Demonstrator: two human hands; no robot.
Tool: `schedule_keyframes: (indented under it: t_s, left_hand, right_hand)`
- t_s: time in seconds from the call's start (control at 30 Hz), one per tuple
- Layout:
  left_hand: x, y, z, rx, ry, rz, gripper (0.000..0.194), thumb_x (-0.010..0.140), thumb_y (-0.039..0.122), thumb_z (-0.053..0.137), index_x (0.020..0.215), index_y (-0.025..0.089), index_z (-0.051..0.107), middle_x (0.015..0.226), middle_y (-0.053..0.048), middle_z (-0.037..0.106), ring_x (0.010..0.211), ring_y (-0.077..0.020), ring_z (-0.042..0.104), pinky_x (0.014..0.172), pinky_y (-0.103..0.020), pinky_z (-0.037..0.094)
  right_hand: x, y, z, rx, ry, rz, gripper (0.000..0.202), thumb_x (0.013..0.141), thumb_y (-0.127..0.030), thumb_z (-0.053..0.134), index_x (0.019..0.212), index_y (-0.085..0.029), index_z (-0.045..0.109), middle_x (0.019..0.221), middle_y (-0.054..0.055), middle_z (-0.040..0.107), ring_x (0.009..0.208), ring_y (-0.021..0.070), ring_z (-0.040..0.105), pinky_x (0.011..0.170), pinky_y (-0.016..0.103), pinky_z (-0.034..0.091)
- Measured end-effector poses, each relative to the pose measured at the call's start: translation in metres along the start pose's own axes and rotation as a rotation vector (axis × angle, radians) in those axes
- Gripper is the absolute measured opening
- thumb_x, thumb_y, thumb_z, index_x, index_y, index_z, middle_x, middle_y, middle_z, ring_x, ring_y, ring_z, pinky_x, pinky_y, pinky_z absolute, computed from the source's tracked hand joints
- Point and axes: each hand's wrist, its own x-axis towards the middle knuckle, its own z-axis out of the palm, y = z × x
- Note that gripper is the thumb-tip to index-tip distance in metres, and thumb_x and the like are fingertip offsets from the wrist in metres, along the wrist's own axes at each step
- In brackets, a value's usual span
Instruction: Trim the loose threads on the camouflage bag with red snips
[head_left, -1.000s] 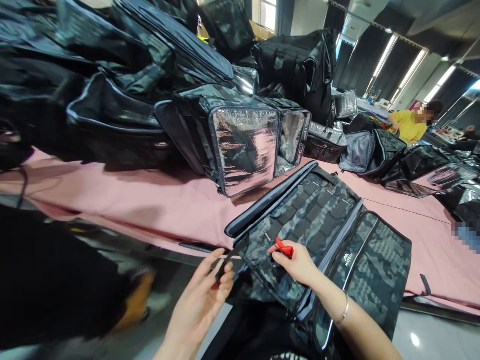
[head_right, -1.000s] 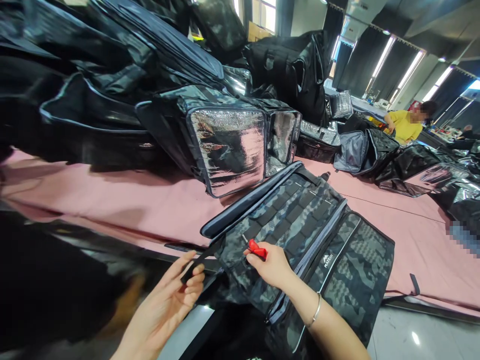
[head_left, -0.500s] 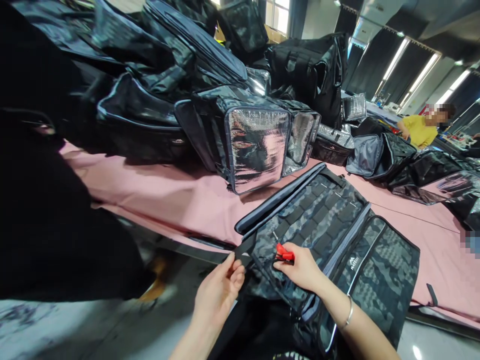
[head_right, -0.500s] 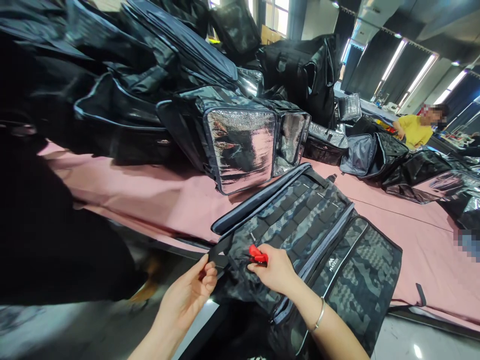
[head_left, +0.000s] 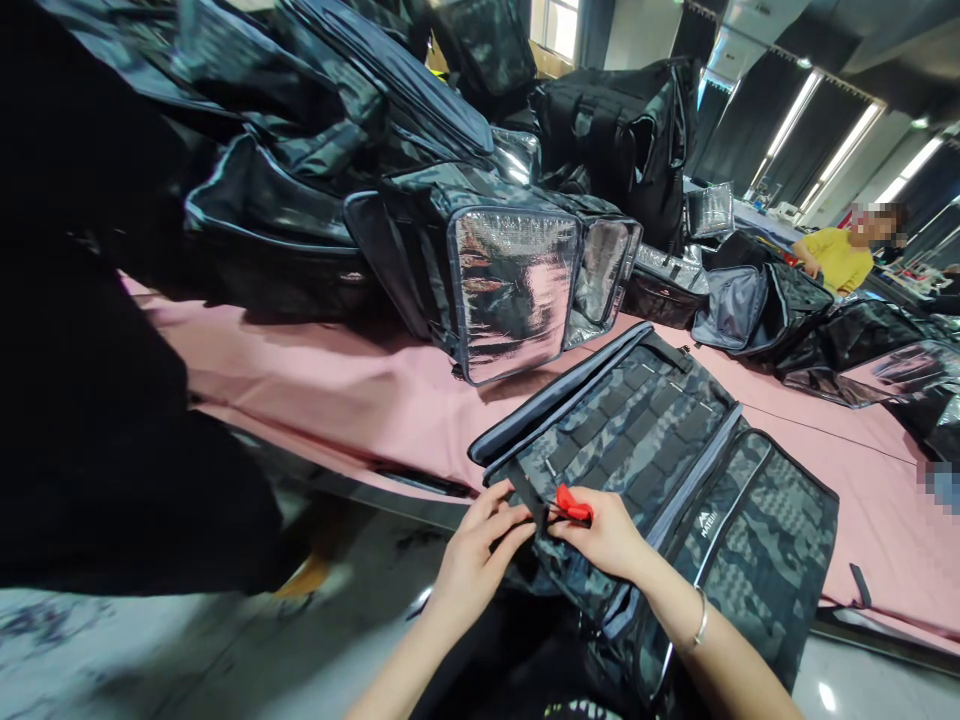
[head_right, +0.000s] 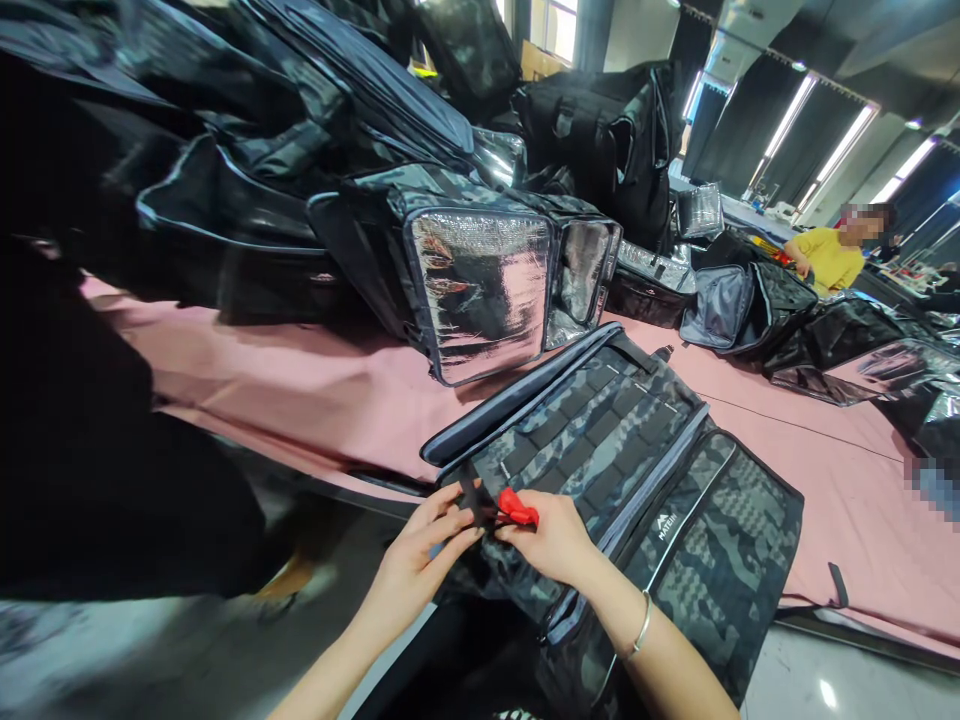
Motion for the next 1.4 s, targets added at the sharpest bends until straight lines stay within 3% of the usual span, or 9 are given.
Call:
schedule_keyframes:
  t_s: [0.1,0.23,0.4,0.6,0.7,0.8,0.87,1.13,1.4]
  left_hand:
    - [0.001,-0.003,0.001,0.068,0.009,0.067,0.016,0.068,0.039,0.065,0.065,0.025,0.071,0.103,-0.007,0.061,0.090,-0.0225,0.058,0.088,-0.031,0.043]
    - [-0.002,-0.005,0.000,0.075,0.101,0.086,0.016,0.072,0.037,0.060,0.065,0.023,0.066,0.092,-0.006,0.059,0.089,-0.0210,0.056,0.086,-0.029,0.042]
    - [-0.008,-0.019,0.003,0.034,0.125,0.045,0.019,0.074,0.037,0.058,0.064,0.022,0.064,0.089,-0.006,0.057,0.089,-0.0216,0.055,0.086,-0.031,0.042]
    - [-0.015,-0.031,0.008,-0.015,0.177,-0.033,0.021,0.074,0.040,0.058,0.065,0.021,0.063,0.088,-0.006,0.057,0.086,-0.0212,0.055,0.087,-0.032,0.043]
    - [-0.017,-0.031,0.008,-0.008,0.189,-0.015,0.022,0.076,0.041,0.057,0.067,0.021,0.063,0.088,-0.005,0.057,0.086,-0.0207,0.055,0.088,-0.033,0.043]
    - [-0.017,-0.032,0.009,0.008,0.196,0.020,0.026,0.077,0.044,0.055,0.068,0.021,0.063,0.086,-0.005,0.058,0.085,-0.0205,0.055,0.086,-0.034,0.045]
    - [-0.017,-0.034,0.010,0.018,0.204,0.033,0.029,0.078,0.046,0.054,0.068,0.021,0.064,0.086,-0.005,0.058,0.085,-0.0206,0.055,0.084,-0.035,0.046]
    - [-0.019,-0.037,0.013,0.028,0.230,0.052,0.032,0.078,0.048,0.052,0.067,0.021,0.064,0.087,-0.006,0.058,0.085,-0.0210,0.056,0.082,-0.035,0.046]
    - [-0.020,-0.038,0.016,0.022,0.240,0.036,0.028,0.078,0.045,0.052,0.067,0.021,0.063,0.088,-0.005,0.057,0.086,-0.0210,0.055,0.083,-0.035,0.045]
  right_hand:
    - [0.000,0.001,0.000,-0.013,0.007,-0.003,0.003,0.074,-0.018,0.061,0.075,-0.020,0.064,0.067,-0.004,0.062,0.060,0.0124,0.054,0.062,0.022,0.044]
    - [0.001,0.001,0.001,-0.032,0.030,0.015,0.003,0.073,-0.019,0.061,0.076,-0.019,0.064,0.067,-0.004,0.062,0.060,0.0125,0.054,0.062,0.022,0.043]
    - [0.001,-0.002,0.001,-0.123,0.064,0.045,0.004,0.074,-0.018,0.060,0.077,-0.019,0.062,0.068,-0.002,0.062,0.063,0.0144,0.056,0.064,0.024,0.044]
    - [-0.022,-0.024,-0.008,-0.405,0.203,0.007,0.033,0.077,-0.013,0.053,0.110,-0.019,0.049,0.101,0.008,0.060,0.090,0.0218,0.059,0.079,0.033,0.046]
    - [-0.038,-0.043,-0.012,-0.584,0.065,-0.026,0.043,0.071,-0.003,0.049,0.111,-0.021,0.048,0.099,0.007,0.058,0.087,0.0211,0.060,0.075,0.031,0.046]
    - [-0.046,-0.058,-0.010,-0.793,-0.117,-0.047,0.039,0.072,-0.007,0.053,0.107,-0.024,0.050,0.090,0.003,0.059,0.074,0.0192,0.061,0.063,0.027,0.045]
    - [-0.047,-0.063,-0.004,-0.902,-0.171,-0.051,0.032,0.074,-0.012,0.056,0.104,-0.022,0.050,0.084,0.002,0.059,0.069,0.0187,0.061,0.058,0.027,0.044]
    - [-0.045,-0.054,0.025,-1.094,-0.068,-0.151,0.038,0.079,-0.007,0.056,0.116,-0.013,0.050,0.084,0.005,0.062,0.062,0.0196,0.063,0.051,0.030,0.047]
    - [-0.048,-0.044,0.031,-1.129,0.029,-0.205,0.037,0.079,-0.008,0.058,0.115,-0.013,0.052,0.079,0.005,0.061,0.059,0.0186,0.062,0.048,0.030,0.046]
